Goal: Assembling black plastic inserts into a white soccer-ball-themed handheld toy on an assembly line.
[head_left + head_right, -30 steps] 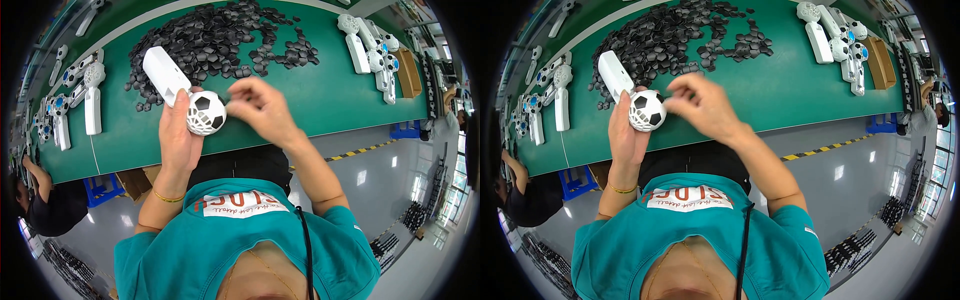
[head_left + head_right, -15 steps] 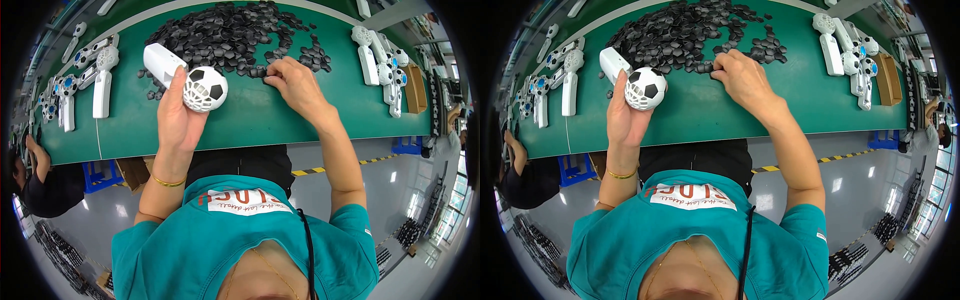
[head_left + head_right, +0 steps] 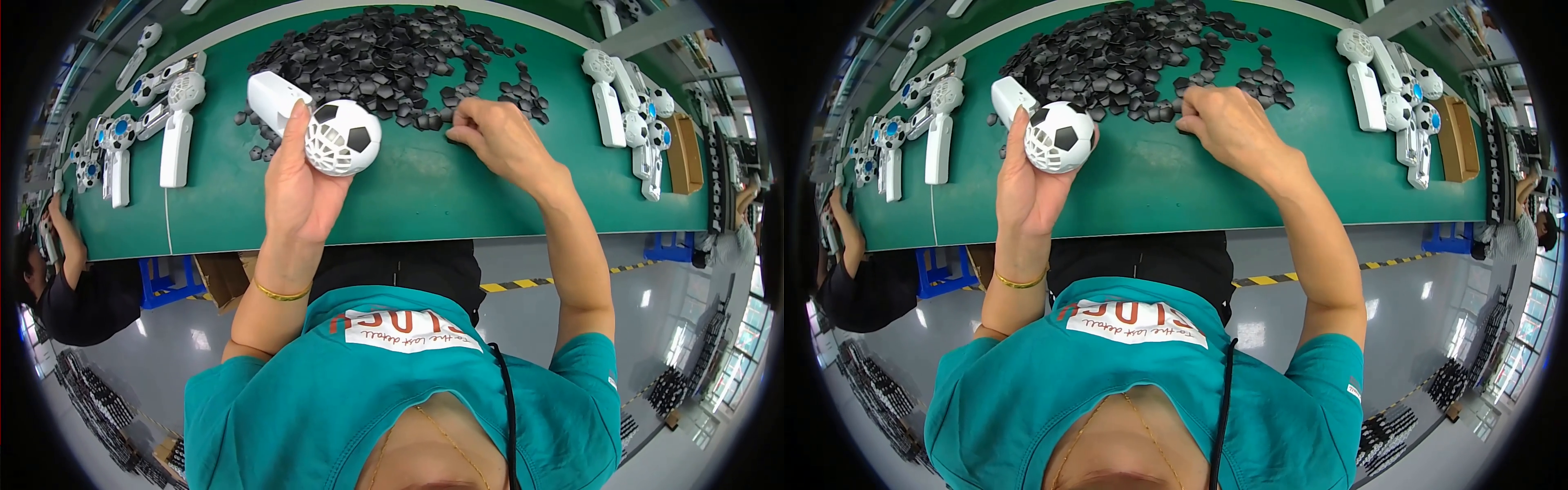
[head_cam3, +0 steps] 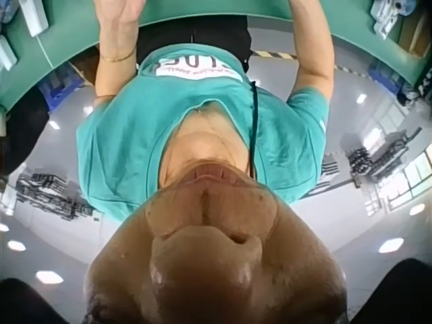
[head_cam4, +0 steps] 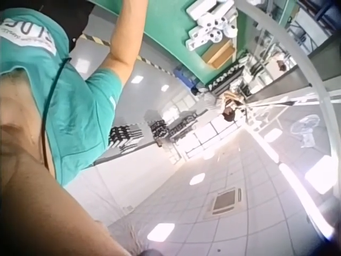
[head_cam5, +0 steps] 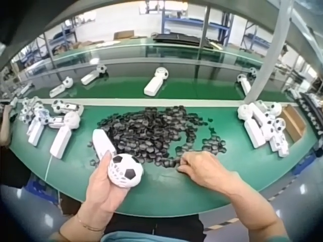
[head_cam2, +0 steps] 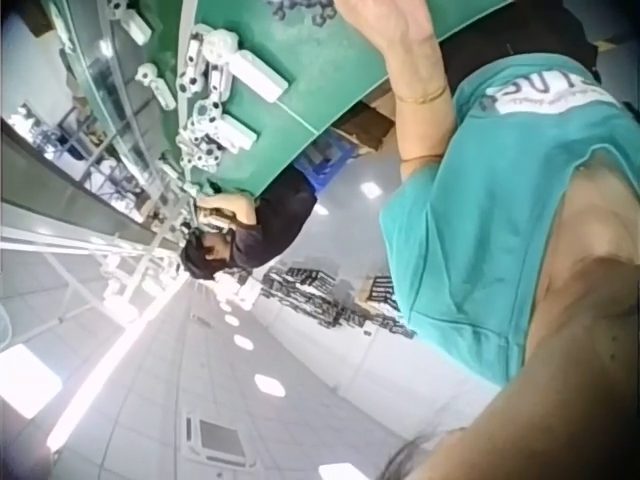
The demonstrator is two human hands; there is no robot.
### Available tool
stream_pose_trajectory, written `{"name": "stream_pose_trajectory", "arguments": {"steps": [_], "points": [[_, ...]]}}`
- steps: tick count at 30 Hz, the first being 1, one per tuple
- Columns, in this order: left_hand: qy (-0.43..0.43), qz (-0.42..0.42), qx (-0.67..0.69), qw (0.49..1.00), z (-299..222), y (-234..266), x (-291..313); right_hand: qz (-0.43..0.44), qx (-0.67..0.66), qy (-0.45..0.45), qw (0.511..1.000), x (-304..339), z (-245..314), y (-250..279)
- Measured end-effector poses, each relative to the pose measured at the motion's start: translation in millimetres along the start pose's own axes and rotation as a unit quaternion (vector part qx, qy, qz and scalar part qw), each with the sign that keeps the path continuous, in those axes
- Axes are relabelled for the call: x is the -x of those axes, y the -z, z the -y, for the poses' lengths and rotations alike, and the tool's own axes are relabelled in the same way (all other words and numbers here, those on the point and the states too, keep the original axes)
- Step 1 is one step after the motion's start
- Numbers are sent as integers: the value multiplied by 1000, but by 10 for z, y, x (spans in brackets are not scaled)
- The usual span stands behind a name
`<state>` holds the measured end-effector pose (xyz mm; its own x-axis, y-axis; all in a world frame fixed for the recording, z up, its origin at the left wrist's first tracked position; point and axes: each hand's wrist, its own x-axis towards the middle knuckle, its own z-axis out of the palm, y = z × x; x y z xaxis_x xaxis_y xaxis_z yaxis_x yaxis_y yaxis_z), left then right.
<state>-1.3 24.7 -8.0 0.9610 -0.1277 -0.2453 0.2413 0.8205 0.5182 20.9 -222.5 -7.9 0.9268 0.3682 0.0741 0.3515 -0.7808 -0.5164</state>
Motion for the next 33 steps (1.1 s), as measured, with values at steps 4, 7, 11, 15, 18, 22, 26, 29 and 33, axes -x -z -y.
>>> {"name": "stream_pose_trajectory", "arguments": {"steps": [4,7,11,15,18,22,26,29,33], "points": [[8,-21,48,999,32,-109,-13,-92,-211,-52,972,111,340,-116],[16,-12,52,998,63,-155,-27,-186,-360,-25,914,208,717,-286],[27,7,56,998,73,-162,-20,-264,-373,48,888,146,956,-473],[24,2,52,998,88,-223,13,-323,-334,72,883,103,995,-615],[25,0,58,998,101,-223,22,-354,-317,79,876,89,1008,-665],[33,13,75,997,113,-228,22,-390,-300,89,866,59,1015,-713],[29,18,86,996,106,-246,56,-420,-298,94,852,7,1070,-675],[37,31,97,994,64,-209,81,-433,-305,76,845,-21,1065,-598],[77,90,170,978,49,-131,112,-317,-274,169,892,-45,913,-590]]}}
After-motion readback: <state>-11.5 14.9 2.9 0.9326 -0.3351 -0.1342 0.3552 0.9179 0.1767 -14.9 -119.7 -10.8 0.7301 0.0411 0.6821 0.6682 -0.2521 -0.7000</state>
